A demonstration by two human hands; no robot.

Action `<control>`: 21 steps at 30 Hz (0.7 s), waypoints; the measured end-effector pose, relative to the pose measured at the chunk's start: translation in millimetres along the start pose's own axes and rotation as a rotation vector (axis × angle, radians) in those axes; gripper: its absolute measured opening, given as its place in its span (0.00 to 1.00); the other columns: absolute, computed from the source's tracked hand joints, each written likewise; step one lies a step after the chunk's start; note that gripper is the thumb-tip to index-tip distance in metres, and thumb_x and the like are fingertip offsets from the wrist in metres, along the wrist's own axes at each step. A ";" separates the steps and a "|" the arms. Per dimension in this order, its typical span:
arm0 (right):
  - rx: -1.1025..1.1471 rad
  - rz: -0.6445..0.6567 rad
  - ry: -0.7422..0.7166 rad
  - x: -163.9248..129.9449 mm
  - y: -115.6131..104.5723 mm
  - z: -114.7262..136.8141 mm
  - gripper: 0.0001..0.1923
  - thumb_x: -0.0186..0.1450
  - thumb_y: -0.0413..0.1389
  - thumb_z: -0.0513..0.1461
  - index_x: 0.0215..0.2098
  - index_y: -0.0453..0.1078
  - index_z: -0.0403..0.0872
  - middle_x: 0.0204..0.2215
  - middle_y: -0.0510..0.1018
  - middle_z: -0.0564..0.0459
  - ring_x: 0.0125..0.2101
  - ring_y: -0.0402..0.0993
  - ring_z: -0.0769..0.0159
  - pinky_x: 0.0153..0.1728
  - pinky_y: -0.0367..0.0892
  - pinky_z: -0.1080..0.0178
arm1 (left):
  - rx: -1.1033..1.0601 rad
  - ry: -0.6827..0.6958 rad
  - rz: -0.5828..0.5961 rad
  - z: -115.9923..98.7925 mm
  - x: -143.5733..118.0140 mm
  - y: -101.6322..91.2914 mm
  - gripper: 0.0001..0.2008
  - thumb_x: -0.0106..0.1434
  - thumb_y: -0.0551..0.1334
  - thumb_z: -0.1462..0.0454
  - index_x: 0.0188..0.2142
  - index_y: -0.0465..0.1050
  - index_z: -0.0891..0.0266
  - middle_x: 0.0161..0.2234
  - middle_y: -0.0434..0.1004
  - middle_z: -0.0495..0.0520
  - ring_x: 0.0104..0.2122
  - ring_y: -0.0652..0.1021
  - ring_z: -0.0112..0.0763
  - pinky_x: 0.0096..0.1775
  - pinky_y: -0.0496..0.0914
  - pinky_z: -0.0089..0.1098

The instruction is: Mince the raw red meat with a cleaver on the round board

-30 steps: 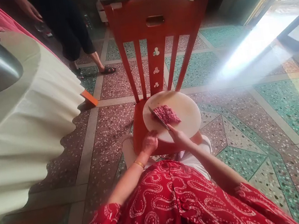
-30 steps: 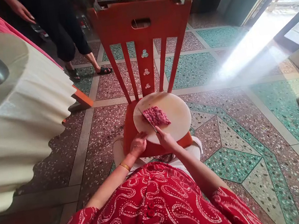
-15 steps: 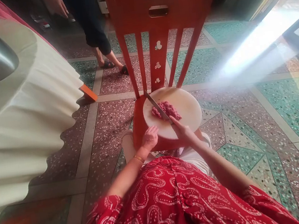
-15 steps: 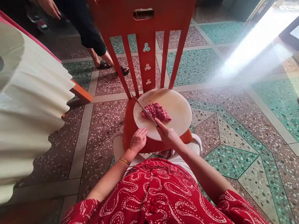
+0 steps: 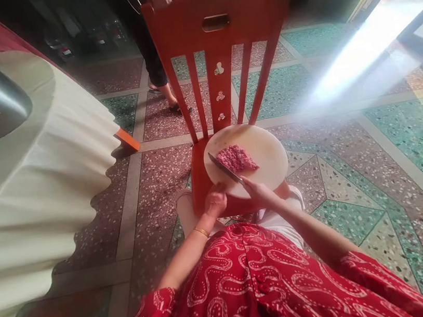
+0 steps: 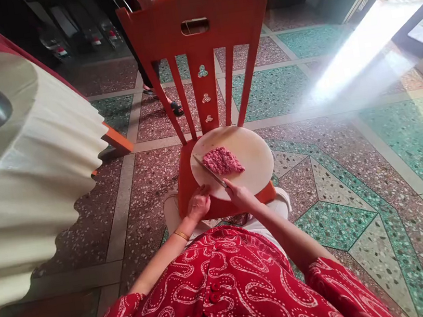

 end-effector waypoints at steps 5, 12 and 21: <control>0.057 -0.121 -0.001 -10.1 -12.4 -17.4 0.25 0.67 0.46 0.42 0.62 0.55 0.51 0.35 0.80 0.48 0.31 0.77 0.61 0.31 0.67 0.67 | 0.002 0.008 0.010 1.2 -3.6 2.9 0.20 0.60 0.51 0.72 0.51 0.66 0.63 0.53 0.69 0.57 0.55 0.66 0.37 0.57 0.61 0.43; 0.170 -0.120 0.101 -4.1 -24.1 -40.5 0.22 0.67 0.45 0.42 0.57 0.63 0.48 0.39 0.79 0.47 0.37 0.76 0.60 0.36 0.68 0.64 | 0.003 -0.010 -0.001 3.1 -2.8 3.2 0.20 0.60 0.52 0.71 0.51 0.67 0.62 0.52 0.69 0.56 0.55 0.66 0.37 0.56 0.62 0.42; 0.264 -0.176 0.195 -3.1 -31.0 -58.6 0.22 0.66 0.45 0.43 0.55 0.65 0.46 0.33 0.79 0.48 0.32 0.76 0.60 0.35 0.68 0.62 | 0.021 -0.014 -0.021 3.3 -2.1 4.5 0.19 0.59 0.52 0.72 0.50 0.68 0.63 0.51 0.71 0.57 0.55 0.67 0.37 0.57 0.62 0.43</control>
Point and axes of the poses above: each hand's wrist, its own x-axis towards the middle knuckle, its own y-axis out of the palm, z = x × y, the point moved 8 cm from there along x, towards the middle knuckle
